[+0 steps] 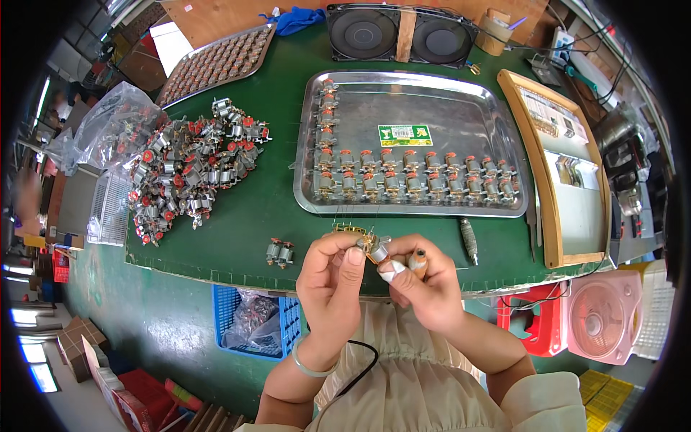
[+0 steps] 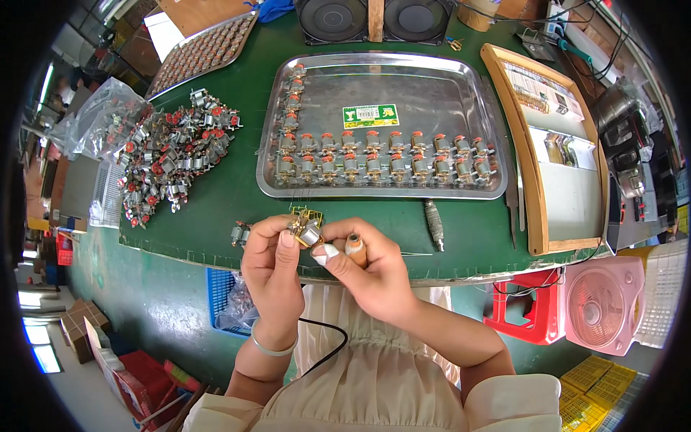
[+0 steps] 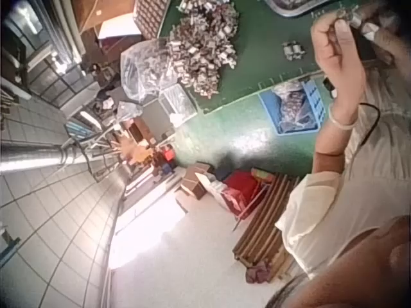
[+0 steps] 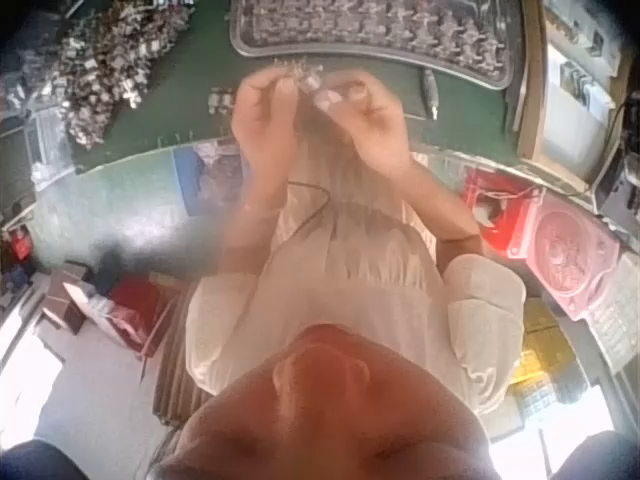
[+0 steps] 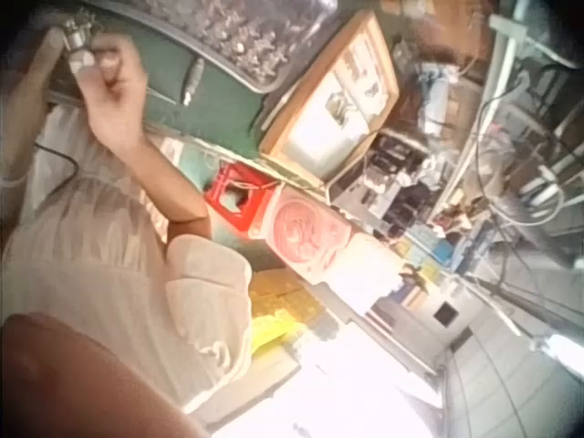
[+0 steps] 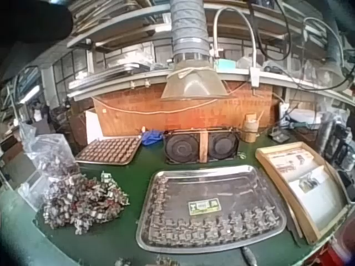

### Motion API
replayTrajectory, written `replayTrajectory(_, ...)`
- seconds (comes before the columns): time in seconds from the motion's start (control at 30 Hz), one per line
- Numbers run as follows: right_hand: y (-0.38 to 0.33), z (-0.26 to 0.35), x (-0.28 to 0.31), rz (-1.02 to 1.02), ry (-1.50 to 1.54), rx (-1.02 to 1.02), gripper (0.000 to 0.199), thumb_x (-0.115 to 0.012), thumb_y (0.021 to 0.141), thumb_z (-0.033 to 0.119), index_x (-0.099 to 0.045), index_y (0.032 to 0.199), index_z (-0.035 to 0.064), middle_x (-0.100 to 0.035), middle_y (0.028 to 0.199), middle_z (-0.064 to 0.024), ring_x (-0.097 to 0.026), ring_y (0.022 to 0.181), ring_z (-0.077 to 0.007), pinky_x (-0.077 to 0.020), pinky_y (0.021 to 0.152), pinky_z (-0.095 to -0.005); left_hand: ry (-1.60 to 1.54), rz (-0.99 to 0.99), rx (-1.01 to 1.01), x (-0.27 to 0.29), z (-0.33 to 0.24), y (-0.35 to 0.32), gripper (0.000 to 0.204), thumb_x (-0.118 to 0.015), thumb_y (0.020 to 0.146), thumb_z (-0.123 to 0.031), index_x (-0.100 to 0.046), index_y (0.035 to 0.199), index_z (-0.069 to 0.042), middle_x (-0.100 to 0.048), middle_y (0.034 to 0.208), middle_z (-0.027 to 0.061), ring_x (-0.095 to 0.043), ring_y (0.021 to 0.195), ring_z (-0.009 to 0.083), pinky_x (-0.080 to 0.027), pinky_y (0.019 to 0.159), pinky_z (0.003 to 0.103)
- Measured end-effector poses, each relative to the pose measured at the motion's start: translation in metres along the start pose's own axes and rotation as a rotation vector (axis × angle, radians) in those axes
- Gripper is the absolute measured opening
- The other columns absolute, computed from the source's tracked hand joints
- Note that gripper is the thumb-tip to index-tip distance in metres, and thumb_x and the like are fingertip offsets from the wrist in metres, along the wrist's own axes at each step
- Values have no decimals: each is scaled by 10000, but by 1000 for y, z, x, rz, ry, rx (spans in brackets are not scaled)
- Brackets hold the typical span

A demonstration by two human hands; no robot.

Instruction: The user is assembling small electrical components, specifically potentiometers, by attaching components and using a manual screwdriver.

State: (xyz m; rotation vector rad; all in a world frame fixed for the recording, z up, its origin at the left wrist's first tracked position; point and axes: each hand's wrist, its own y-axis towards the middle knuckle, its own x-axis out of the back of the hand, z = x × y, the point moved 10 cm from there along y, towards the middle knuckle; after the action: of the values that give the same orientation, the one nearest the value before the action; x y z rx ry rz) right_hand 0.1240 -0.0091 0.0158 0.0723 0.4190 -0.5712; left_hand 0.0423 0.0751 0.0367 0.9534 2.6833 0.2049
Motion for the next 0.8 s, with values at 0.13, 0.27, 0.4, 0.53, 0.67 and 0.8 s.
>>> replayTrajectory(0.13,-4,-14,0,63,262,-227,229,-591,834,72,-495,1032,7,-484,689,43,-423,578,-26,-350,493,-191,-169,6,85,-4,5,1,140,-503,885,-75,-504,989,19,-582,907,68,-535,797,90,-424,728,212)
replayTrajectory(0.27,-6,39,5,45,-649,129,246,-628,780,76,-512,989,17,-477,654,-23,-472,496,-113,-408,458,-256,-179,26,128,1,8,3,187,-479,899,-127,-485,1021,15,-591,900,87,-581,818,148,-478,730,275)
replayTrajectory(0.4,-16,51,10,109,-1480,368,243,-663,693,83,-532,891,32,-457,708,-102,-519,488,-242,-426,430,-330,-297,43,310,6,17,6,165,-516,873,-94,-503,987,24,-574,973,124,-586,949,261,-497,821,371)
replayTrajectory(0.53,-12,45,16,141,-1511,366,199,-658,682,64,-519,819,30,-501,743,-101,-552,527,-259,-437,447,-343,-500,131,292,1,21,10,131,-555,846,-84,-533,950,-7,-479,1142,158,-553,1007,283,-463,858,371)
replayTrajectory(0.67,-11,64,15,67,-1092,358,207,-646,670,35,-525,837,32,-544,708,-96,-561,539,-243,-432,457,-335,-515,188,318,-4,21,8,105,-561,841,-73,-534,924,-15,-463,1195,187,-528,1046,295,-415,905,376)
replayTrajectory(0.8,-15,82,-15,194,-1071,638,314,-636,643,29,-531,939,26,-531,640,-69,-531,520,-229,-418,462,-329,-400,174,286,-4,17,7,97,-550,845,-59,-520,927,-16,-472,1198,217,-517,1060,294,-414,900,367)
